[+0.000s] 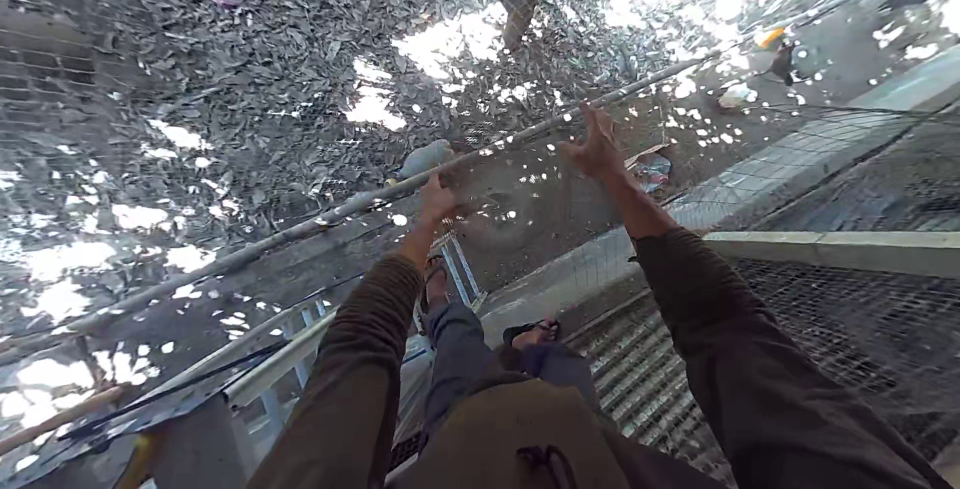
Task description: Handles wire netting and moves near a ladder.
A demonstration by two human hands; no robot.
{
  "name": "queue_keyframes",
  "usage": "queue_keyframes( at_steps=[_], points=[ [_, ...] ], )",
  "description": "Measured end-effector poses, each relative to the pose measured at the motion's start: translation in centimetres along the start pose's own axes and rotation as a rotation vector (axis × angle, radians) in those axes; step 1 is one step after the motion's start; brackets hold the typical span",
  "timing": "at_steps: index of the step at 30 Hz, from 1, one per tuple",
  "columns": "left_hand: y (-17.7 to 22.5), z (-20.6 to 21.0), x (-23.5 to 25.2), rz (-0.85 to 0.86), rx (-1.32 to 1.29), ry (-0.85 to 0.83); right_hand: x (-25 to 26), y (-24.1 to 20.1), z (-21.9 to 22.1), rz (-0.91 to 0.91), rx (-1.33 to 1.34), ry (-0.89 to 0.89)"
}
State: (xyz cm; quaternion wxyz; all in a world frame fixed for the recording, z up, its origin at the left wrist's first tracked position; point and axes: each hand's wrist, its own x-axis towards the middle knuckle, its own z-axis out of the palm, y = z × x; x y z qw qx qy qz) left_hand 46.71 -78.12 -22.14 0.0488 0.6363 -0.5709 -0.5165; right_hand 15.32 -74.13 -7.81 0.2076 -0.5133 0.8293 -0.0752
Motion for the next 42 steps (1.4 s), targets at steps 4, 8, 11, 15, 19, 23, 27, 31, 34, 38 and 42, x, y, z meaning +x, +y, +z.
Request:
queue_keyframes(
  at_steps=[4, 8, 11, 15, 19, 23, 27, 31, 34, 38, 42],
  points=[
    [0.7, -4.5, 2.2, -0.123, 0.125, 0.005, -1.6, -0.7, 5.8, -0.317, -0.097, 0.084],
    [0.5, -9.5, -0.6, -0.199, 0.082, 0.177, -6.3, -3.5, 15.8, -0.645, -0.223, -0.465],
    [-1.0, -12.1, -5.9, -0.138, -0.282, 0.407, -10.9, -9.0, 20.7, -0.927, -0.307, -0.908],
    [-3.8, -12.6, -15.3, -0.017, -0.517, 0.671, -17.6, -14.7, 25.5, -0.897, -0.272, -1.190],
    [-7.2, -10.1, -22.8, -0.010, -0.555, 0.759, -23.0, -14.8, 25.4, -0.740, -0.004, -1.189],
    [-9.4, -9.3, -25.4, -0.003, -0.384, 0.783, -24.9, -10.2, 21.8, -0.603, 0.135, -1.127],
    [-11.6, -11.4, -26.6, -0.010, 0.087, 0.832, -23.9, -1.2, 18.0, -0.271, 0.109, -1.047],
    [-13.6, -15.0, -26.6, 0.013, 0.328, 0.921, -23.1, 9.0, 15.0, 0.104, 0.165, -0.836],
    [-13.9, -16.8, -26.5, -0.102, 0.421, 0.809, -24.4, 14.7, 12.4, 0.365, 0.278, -0.662],
    [-11.9, -19.0, -27.5, -0.165, 0.569, 0.735, -28.4, 20.0, 11.9, 0.697, 0.534, -0.413],
    [-15.1, -21.8, -29.6, -0.406, 0.617, 0.680, -33.4, 23.0, 12.3, 0.877, 0.643, -0.323]
  ],
)
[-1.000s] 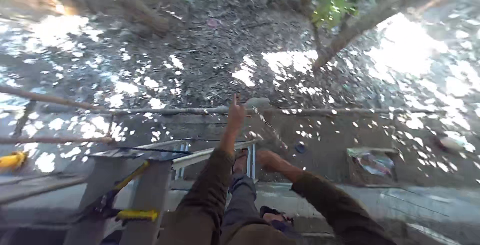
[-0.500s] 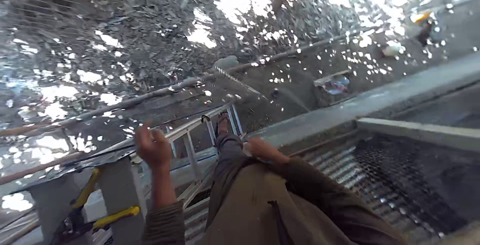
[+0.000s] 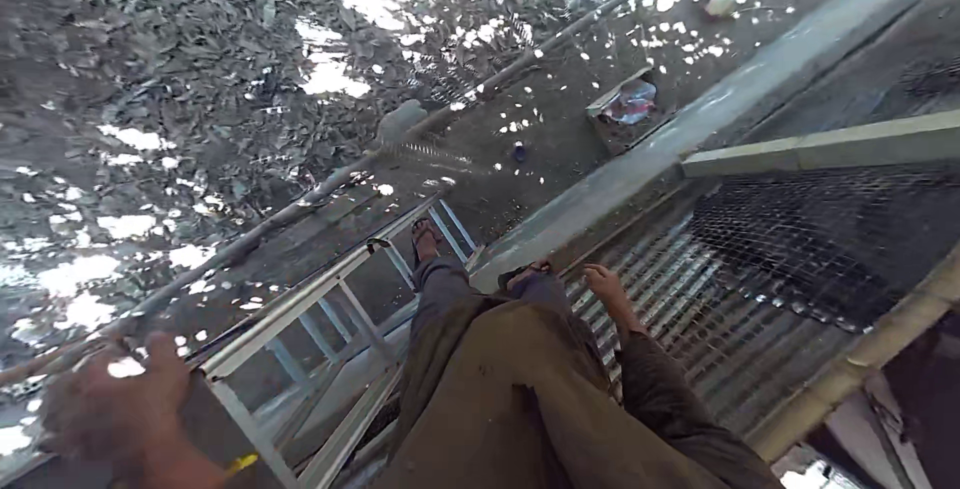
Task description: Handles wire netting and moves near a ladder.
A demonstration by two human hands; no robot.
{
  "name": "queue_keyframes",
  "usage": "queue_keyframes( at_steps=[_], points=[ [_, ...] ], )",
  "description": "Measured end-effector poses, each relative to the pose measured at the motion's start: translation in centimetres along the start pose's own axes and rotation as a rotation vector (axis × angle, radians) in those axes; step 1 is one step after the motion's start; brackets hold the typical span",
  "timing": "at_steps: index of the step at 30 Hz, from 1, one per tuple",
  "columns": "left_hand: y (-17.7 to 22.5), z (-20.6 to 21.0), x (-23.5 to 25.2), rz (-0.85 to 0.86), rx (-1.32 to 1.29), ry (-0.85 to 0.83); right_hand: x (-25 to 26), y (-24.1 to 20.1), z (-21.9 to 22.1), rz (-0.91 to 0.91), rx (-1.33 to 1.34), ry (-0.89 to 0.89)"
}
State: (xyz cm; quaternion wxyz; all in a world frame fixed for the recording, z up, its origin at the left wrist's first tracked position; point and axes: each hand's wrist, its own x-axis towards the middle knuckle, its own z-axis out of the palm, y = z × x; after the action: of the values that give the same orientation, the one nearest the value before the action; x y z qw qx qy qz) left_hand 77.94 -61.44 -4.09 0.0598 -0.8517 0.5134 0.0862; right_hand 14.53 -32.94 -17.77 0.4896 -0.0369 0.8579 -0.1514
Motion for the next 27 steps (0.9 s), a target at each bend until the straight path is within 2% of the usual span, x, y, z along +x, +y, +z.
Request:
queue_keyframes(
  at_steps=[3, 9, 11, 15, 19, 25, 27],
  points=[
    [-1.4, 0.9, -1.4, -0.042, -0.041, -0.183, -0.5, 3.7, -0.3, 0.073, 0.077, 0.036],
    [-0.9, 4.4, -1.5, -0.210, 0.012, 0.085, 0.2, 8.4, -3.0, 0.124, 0.136, 0.123],
    [-0.9, 4.9, -1.2, -0.205, 0.019, 0.132, 0.9, 8.9, -4.8, 0.100, 0.130, 0.159],
    [-1.2, 5.2, -1.8, -0.206, -0.008, 0.124, 2.5, 10.0, -8.7, 0.077, 0.179, 0.271],
    [0.7, 4.4, -2.9, -0.193, -0.002, 0.124, 4.9, 11.0, -10.9, 0.035, 0.224, 0.380],
    [0.5, 5.0, -2.4, -0.188, -0.025, 0.152, 9.7, 13.3, -13.6, -0.105, 0.469, 0.634],
    [0.6, 5.1, -2.9, -0.134, -0.094, 0.130, 11.1, 13.2, -14.1, -0.153, 0.575, 0.737]
  ],
)
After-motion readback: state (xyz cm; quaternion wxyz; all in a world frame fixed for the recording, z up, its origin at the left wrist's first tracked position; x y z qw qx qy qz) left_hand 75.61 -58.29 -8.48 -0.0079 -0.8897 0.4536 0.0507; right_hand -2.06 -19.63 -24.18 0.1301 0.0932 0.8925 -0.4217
